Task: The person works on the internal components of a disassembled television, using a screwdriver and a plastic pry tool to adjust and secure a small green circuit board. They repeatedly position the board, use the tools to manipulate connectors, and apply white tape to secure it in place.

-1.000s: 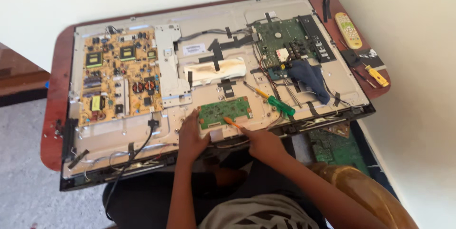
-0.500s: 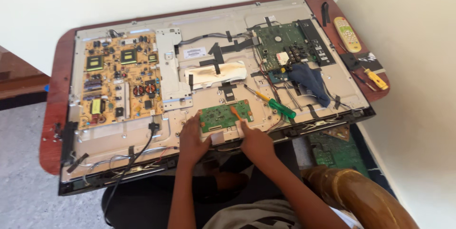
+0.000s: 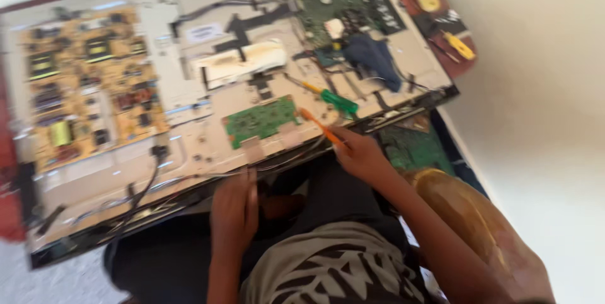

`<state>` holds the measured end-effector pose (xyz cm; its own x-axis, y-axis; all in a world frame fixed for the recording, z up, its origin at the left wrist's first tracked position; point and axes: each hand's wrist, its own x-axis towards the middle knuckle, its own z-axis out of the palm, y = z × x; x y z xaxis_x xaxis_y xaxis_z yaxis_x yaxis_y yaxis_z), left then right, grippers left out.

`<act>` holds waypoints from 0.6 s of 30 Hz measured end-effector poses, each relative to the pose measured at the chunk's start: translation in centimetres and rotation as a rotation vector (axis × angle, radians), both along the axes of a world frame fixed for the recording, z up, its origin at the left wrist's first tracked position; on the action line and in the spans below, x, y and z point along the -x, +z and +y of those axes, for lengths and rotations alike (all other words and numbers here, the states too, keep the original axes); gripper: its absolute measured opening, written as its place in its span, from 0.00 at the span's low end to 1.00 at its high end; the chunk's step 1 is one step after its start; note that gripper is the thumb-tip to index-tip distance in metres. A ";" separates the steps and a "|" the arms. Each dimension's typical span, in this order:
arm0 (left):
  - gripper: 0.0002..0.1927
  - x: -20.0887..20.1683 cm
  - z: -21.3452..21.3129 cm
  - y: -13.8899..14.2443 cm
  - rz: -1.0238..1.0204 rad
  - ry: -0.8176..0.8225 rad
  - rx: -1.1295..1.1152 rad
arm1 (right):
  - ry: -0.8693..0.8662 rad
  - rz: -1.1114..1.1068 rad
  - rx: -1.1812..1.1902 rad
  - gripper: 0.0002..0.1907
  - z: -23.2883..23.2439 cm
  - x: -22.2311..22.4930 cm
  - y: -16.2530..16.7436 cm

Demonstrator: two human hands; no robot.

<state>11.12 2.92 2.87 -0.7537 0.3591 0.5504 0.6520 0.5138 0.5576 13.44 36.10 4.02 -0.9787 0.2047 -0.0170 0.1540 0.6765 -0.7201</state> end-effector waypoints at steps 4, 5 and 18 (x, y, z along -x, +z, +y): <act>0.06 -9.2 -6.2 -1.1 -0.123 0.090 0.107 | -0.236 -0.123 -0.004 0.21 2.1 -12.8 0.0; 0.06 -10.8 -7.7 -2.1 -0.139 0.158 0.074 | -0.300 -0.280 -0.070 0.22 2.0 -15.7 -0.2; 0.09 -19.1 -14.7 -11.9 -1.163 0.615 0.079 | -0.623 -0.428 0.907 0.04 2.3 -23.9 -7.4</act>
<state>30.21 -11.79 -9.04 -0.8203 -0.2091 -0.5323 -0.5351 0.6092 0.5853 37.32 38.39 -3.41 -0.5933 0.3897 -0.7043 0.6221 -0.3332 -0.7085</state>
